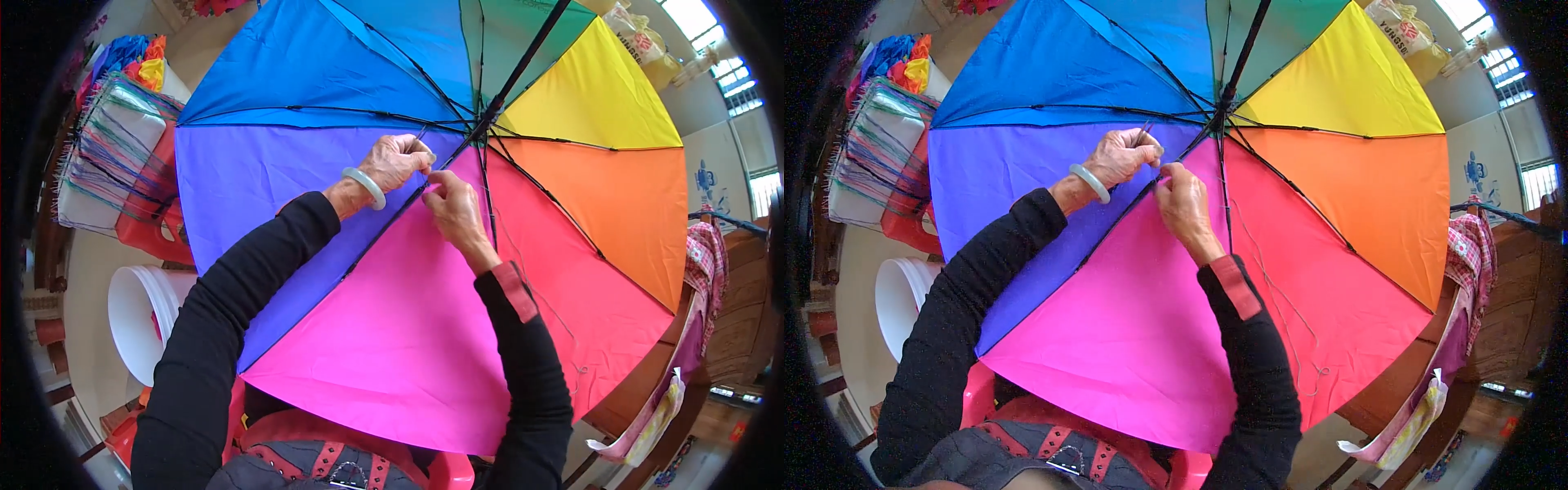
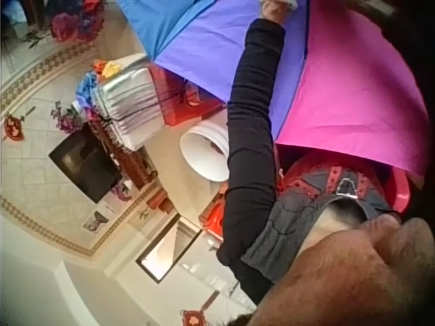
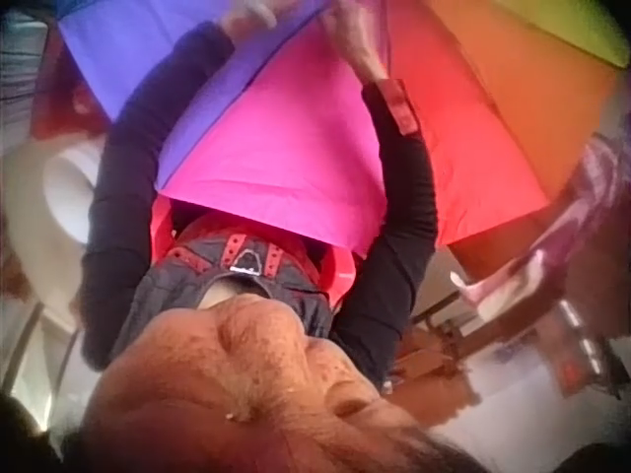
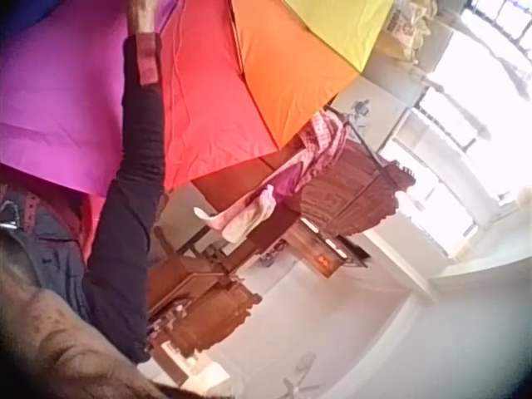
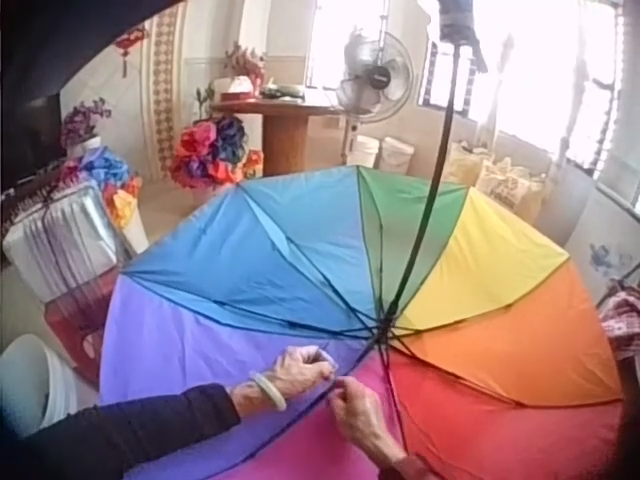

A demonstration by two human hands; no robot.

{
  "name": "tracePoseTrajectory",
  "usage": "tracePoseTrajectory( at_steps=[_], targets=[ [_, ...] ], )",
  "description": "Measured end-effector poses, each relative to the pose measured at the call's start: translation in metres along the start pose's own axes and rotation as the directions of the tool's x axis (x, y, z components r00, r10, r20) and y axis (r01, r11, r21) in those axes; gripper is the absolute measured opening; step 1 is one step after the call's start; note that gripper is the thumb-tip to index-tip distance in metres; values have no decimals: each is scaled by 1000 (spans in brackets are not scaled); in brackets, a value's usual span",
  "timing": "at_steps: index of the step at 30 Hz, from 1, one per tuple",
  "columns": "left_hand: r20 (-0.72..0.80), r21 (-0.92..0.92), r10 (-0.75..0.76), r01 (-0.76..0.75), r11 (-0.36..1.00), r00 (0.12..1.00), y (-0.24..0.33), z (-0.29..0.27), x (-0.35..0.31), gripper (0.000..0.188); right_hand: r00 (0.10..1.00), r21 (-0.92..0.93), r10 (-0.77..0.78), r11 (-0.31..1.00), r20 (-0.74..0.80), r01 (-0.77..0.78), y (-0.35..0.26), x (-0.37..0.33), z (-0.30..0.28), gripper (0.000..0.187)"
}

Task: Sewing the fabric of a colorful umbrella back onto its metal ribs.

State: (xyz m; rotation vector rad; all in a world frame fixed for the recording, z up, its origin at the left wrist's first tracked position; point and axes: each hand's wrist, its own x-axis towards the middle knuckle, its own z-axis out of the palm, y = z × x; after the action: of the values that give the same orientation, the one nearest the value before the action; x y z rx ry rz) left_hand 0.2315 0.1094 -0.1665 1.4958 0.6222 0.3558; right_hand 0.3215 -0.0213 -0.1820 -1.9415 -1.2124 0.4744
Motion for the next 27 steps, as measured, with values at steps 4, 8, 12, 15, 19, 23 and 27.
tracePoseTrajectory(
  at_steps=[4,8,12,15,19,23,27],
  targets=[
    [2,30,87,-87,996,996,-5,0,0,11,997,219,76,973,-12,-71,3,10,16,18],
    [-10,133,139,-136,982,990,-16,-7,5,13,925,701,365,632,109,-332,-5,9,6,14],
    [-2,284,100,-95,954,995,-25,-33,0,13,938,816,310,576,-157,-53,19,0,-76,21],
    [47,248,-107,92,965,993,-11,-32,-9,13,975,804,108,587,-193,94,118,-55,-261,11],
    [164,207,-118,83,975,979,-14,-17,-2,13,858,-660,85,602,-507,-450,145,-284,-524,29],
    [156,247,-157,115,962,975,-21,-30,-2,13,890,-123,233,946,-391,-301,158,-310,-514,30],
    [146,250,-158,118,961,977,-17,-27,-1,13,934,647,296,756,-202,-100,78,-224,-436,32]
  ],
)
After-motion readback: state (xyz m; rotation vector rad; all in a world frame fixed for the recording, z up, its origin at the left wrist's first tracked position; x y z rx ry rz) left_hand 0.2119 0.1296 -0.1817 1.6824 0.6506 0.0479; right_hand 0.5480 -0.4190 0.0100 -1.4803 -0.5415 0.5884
